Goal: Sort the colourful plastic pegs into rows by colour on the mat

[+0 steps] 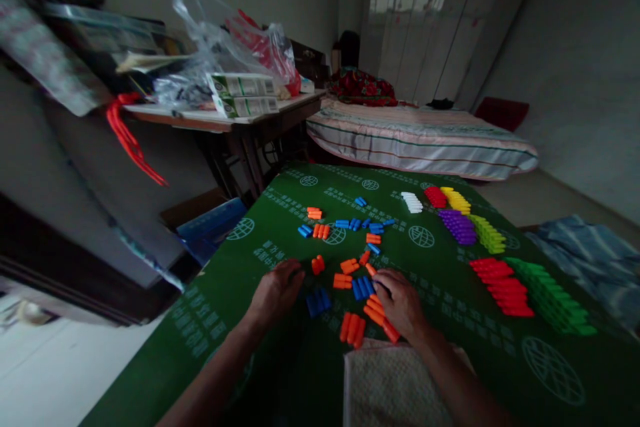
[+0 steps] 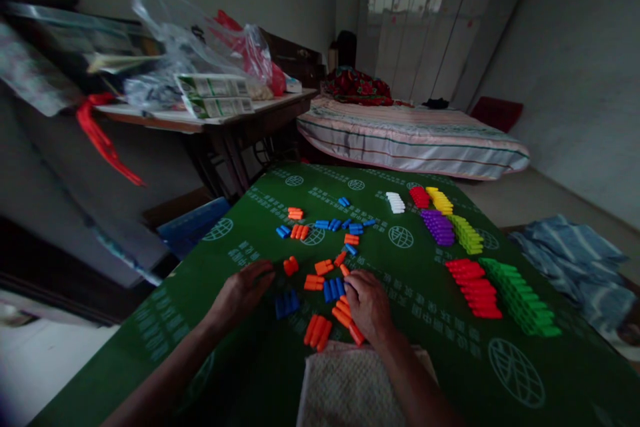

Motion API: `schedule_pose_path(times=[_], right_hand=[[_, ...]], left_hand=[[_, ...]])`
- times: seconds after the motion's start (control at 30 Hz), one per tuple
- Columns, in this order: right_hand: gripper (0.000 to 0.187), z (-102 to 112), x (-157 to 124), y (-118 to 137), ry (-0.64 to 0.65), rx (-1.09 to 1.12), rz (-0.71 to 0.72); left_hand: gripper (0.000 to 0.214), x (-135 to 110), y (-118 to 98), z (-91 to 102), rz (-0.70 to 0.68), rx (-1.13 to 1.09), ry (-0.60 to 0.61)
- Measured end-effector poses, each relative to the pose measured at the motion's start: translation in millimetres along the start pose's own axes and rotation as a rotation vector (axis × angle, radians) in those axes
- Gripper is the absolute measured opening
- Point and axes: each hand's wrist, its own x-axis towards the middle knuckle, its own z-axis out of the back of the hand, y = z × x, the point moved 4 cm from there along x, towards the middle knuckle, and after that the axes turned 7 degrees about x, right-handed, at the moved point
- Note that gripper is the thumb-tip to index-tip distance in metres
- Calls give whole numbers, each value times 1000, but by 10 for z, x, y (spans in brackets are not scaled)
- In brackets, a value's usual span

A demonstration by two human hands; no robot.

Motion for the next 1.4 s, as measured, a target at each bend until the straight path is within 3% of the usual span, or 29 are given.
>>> schedule_pose_path(times=[0.2, 0.37, 0.57, 0.67, 0.77, 0.9, 1.13, 1.27, 1.4], right_hand=[[25, -31, -31, 89, 11, -41, 28], [21, 17, 99, 209, 161, -36, -56], [31, 266, 934, -21, 145, -229, -56], [46, 191, 1336, -219, 282, -330, -33], [51, 52, 1528, -345, 434, -401, -50], [40, -10, 1542, -351, 488, -504, -81], [29, 137, 1354, -352, 441, -541, -59], [28, 363, 1223, -581, 378, -509, -71], [33, 712, 1183, -980, 294, -505, -173]], left_hand=[[37, 510, 148, -5, 168, -6, -165], [42, 869, 218, -109, 283, -20, -251], [43, 972, 247, -255, 304, -13, -251], [45, 959, 252, -261, 283, 1, -214], [45, 949, 246, -239, 278, 25, -189], [42, 960, 219, -208, 274, 48, -174], [47, 1033, 249, -192, 266, 41, -149], [48, 1050, 275, -192, 264, 41, -140], [50, 1050, 279, -185, 282, 45, -127]])
